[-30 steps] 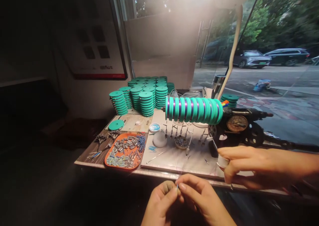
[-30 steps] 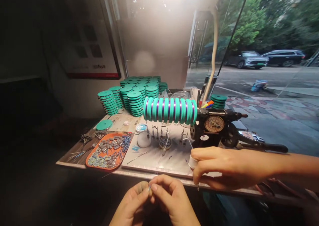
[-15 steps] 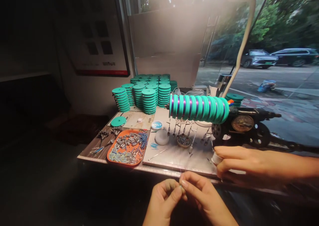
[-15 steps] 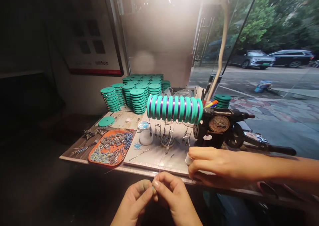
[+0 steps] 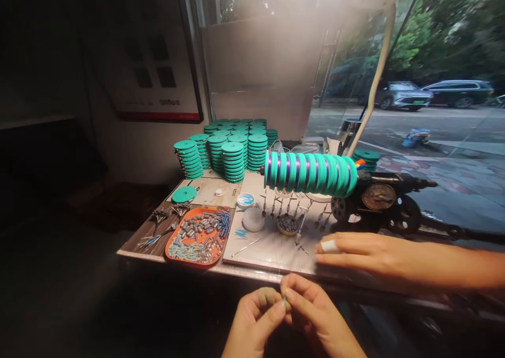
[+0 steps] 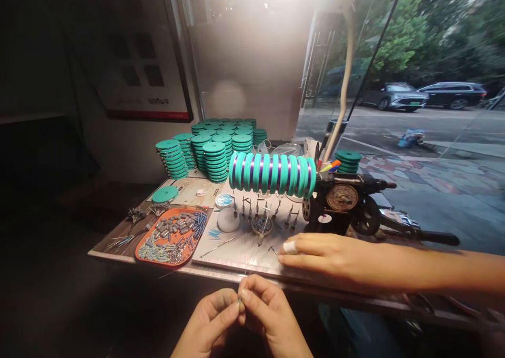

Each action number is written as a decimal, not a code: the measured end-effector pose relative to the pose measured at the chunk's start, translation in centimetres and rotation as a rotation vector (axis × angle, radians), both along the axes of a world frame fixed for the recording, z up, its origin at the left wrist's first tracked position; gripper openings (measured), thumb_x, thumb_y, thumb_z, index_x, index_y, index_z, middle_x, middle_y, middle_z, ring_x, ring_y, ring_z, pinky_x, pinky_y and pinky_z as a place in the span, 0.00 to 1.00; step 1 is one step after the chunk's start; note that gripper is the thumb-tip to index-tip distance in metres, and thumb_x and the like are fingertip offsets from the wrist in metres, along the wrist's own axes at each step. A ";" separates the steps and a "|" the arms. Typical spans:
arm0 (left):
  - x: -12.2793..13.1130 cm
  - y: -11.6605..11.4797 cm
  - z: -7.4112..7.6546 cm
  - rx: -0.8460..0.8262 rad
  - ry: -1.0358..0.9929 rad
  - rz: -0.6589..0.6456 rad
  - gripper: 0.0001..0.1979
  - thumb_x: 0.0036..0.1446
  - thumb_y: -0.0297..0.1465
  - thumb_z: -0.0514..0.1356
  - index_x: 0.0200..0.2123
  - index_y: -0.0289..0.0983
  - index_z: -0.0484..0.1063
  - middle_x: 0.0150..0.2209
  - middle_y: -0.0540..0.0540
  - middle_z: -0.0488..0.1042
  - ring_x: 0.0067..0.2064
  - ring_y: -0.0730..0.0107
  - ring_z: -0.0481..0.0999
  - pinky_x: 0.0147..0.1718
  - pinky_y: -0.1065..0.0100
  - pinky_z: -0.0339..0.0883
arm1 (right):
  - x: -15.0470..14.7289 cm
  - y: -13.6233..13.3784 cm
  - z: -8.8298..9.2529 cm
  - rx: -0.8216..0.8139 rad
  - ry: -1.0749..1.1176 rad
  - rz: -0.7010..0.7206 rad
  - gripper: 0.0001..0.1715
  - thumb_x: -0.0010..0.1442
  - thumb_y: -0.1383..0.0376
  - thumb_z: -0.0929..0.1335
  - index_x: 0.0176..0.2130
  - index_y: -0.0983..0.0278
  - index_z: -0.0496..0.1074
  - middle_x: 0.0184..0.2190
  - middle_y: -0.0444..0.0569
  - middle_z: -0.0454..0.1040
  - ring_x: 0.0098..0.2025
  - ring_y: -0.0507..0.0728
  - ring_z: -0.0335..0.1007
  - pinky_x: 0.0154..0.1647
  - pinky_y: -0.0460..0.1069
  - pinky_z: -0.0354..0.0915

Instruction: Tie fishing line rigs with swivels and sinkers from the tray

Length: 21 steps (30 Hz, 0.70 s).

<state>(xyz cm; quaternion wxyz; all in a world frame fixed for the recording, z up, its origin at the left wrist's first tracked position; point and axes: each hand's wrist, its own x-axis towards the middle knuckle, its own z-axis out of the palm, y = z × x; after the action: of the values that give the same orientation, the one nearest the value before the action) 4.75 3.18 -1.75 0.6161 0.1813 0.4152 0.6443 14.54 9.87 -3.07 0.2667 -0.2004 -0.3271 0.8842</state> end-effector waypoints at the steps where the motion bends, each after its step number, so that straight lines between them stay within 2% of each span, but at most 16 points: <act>1: 0.0 0.0 -0.1 -0.008 0.006 0.003 0.12 0.41 0.35 0.68 0.19 0.32 0.72 0.20 0.49 0.69 0.24 0.77 0.64 0.26 0.75 0.55 | 0.0 0.0 0.2 -0.016 0.005 -0.005 0.15 0.47 0.61 0.74 0.26 0.67 0.68 0.19 0.40 0.65 0.21 0.43 0.59 0.23 0.38 0.53; 9: 0.0 0.2 -0.9 -0.056 -0.022 0.039 0.13 0.36 0.36 0.70 0.18 0.33 0.71 0.20 0.48 0.69 0.26 0.74 0.66 0.27 0.73 0.57 | -0.4 -0.4 1.1 -0.074 -0.006 -0.054 0.18 0.42 0.60 0.76 0.25 0.68 0.67 0.18 0.40 0.65 0.20 0.43 0.59 0.24 0.38 0.54; 17: 0.0 0.2 -1.6 -0.068 -0.177 -0.046 0.12 0.37 0.35 0.69 0.18 0.34 0.71 0.18 0.49 0.67 0.21 0.78 0.63 0.24 0.75 0.53 | -0.1 -0.2 0.8 -0.077 0.032 -0.017 0.18 0.43 0.60 0.75 0.26 0.67 0.67 0.18 0.40 0.65 0.21 0.44 0.59 0.24 0.39 0.53; 21: 0.1 0.2 -1.3 -0.057 -0.039 -0.004 0.13 0.36 0.37 0.69 0.17 0.34 0.72 0.17 0.51 0.66 0.21 0.78 0.61 0.27 0.74 0.56 | -0.5 -0.7 0.9 -0.034 0.002 -0.005 0.19 0.42 0.58 0.75 0.25 0.67 0.66 0.18 0.40 0.64 0.21 0.45 0.59 0.24 0.40 0.53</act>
<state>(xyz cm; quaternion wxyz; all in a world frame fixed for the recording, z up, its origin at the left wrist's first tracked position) 4.84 3.34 -3.05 0.6302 0.1520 0.4211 0.6343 14.03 9.12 -2.15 0.2657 -0.2049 -0.3116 0.8890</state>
